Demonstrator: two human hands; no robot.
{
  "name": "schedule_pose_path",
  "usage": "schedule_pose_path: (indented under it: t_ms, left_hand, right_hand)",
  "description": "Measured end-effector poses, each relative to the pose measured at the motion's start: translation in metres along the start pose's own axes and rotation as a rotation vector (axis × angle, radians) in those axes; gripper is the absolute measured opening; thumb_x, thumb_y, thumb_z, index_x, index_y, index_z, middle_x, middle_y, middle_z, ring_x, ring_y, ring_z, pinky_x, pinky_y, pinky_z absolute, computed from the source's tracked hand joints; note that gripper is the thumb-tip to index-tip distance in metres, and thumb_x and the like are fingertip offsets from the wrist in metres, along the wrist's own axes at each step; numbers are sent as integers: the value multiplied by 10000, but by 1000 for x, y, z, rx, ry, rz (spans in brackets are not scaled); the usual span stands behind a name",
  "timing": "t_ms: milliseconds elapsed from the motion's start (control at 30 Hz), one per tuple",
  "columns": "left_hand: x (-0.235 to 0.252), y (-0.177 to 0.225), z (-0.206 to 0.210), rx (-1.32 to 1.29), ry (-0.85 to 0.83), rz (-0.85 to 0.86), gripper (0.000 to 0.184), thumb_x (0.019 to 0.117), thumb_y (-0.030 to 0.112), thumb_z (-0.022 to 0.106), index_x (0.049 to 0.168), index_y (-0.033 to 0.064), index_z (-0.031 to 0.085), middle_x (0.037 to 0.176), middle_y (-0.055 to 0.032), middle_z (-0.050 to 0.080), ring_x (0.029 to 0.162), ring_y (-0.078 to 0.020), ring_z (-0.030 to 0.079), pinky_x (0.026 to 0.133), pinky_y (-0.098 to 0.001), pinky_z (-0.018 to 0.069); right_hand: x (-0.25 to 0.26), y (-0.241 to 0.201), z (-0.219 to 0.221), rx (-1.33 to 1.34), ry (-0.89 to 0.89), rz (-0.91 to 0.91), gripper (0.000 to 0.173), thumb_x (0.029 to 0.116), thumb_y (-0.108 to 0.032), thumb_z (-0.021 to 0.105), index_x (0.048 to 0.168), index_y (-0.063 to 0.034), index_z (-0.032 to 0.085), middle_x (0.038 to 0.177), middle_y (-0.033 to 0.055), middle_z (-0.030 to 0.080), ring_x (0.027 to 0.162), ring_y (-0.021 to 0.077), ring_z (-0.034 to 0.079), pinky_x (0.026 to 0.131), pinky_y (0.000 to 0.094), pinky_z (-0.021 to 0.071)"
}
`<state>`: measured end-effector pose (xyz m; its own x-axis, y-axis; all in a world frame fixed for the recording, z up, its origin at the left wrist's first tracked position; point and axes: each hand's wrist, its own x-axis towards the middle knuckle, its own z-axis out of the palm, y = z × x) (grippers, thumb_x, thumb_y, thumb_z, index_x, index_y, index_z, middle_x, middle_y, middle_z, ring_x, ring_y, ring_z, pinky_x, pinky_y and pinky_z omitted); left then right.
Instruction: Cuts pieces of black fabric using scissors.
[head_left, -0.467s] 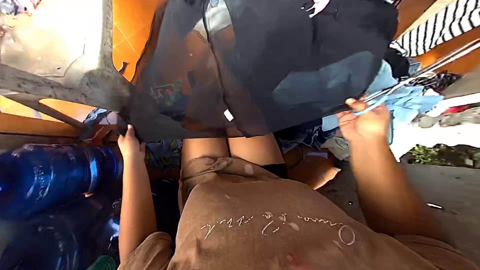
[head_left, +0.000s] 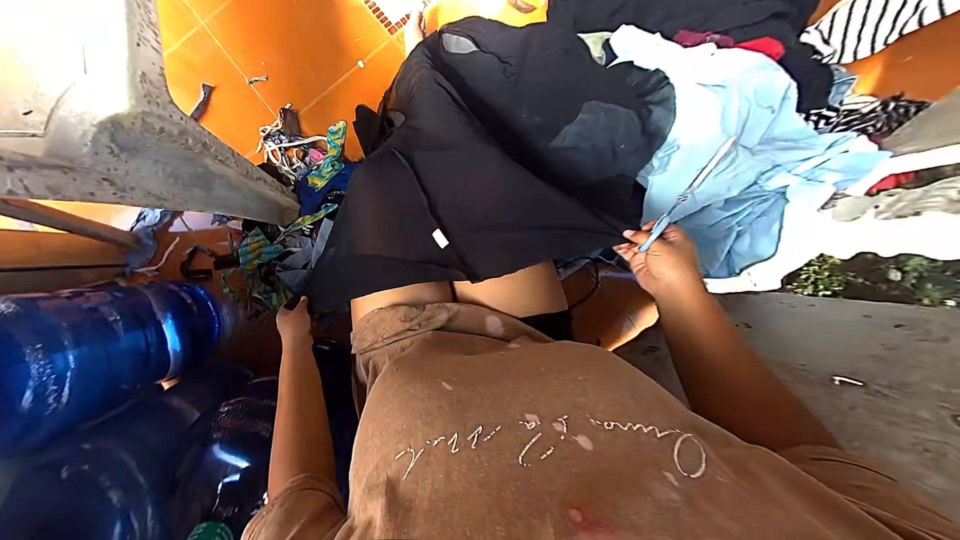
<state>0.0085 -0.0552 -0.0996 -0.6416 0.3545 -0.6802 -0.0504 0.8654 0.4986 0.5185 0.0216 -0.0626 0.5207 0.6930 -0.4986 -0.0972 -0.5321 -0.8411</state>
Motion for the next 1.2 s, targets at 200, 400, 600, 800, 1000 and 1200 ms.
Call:
schedule_pose_path:
  t_ms: [200, 400, 600, 800, 1000, 1200]
  left_hand:
    - [-11, 12, 1, 390, 62, 297, 610, 999, 165, 648, 1471, -125, 394, 1430, -376, 486, 1340, -488, 498, 1118, -573, 406]
    - [-90, 57, 22, 402, -163, 1111, 300, 978, 147, 648, 1157, -91, 676, 1094, -261, 703, 1007, -372, 699, 900, -530, 566]
    - [-154, 77, 62, 48, -1177, -77, 433, 1132, 331, 357, 1261, -30, 560, 926, -75, 722, 691, -84, 687, 642, -207, 565]
    - [-166, 56, 100, -167, -934, -184, 400, 1124, 346, 401, 1140, -19, 564, 828, -39, 665, 651, -74, 656, 647, -219, 565]
    - [-173, 52, 116, -261, -702, -178, 212, 1109, 236, 473, 1099, 28, 513, 718, -32, 654, 528, -51, 615, 500, -184, 512]
    - [-177, 46, 103, -356, -738, -110, 162, 1106, 166, 453, 1044, 32, 518, 700, -26, 633, 519, -53, 615, 493, -178, 518]
  right_hand:
    - [0, 14, -9, -213, -48, 164, 359, 1094, -197, 488, 1395, -13, 416, 1036, 76, 617, 674, 76, 617, 628, 232, 541]
    - [-43, -14, -6, -86, -615, -118, 383, 1073, -474, 348, 1054, -189, 604, 969, -59, 745, 718, 18, 658, 647, 171, 524]
    - [-71, -25, -2, -211, -1435, 188, 750, 880, -861, 372, 1106, -212, 673, 994, -79, 739, 739, -7, 635, 640, 162, 496]
    - [-82, -46, -8, -581, -1473, 585, 616, 863, -830, 497, 871, -221, 593, 639, -110, 618, 485, -12, 556, 459, 133, 451]
    - [-115, -32, 17, -553, -1272, 563, 409, 1007, -584, 436, 1003, -209, 599, 790, -114, 691, 724, -37, 663, 643, 141, 550]
    - [-118, -23, 20, -495, -1251, 528, 441, 952, -656, 507, 948, -222, 582, 729, -106, 651, 642, -36, 621, 580, 131, 508]
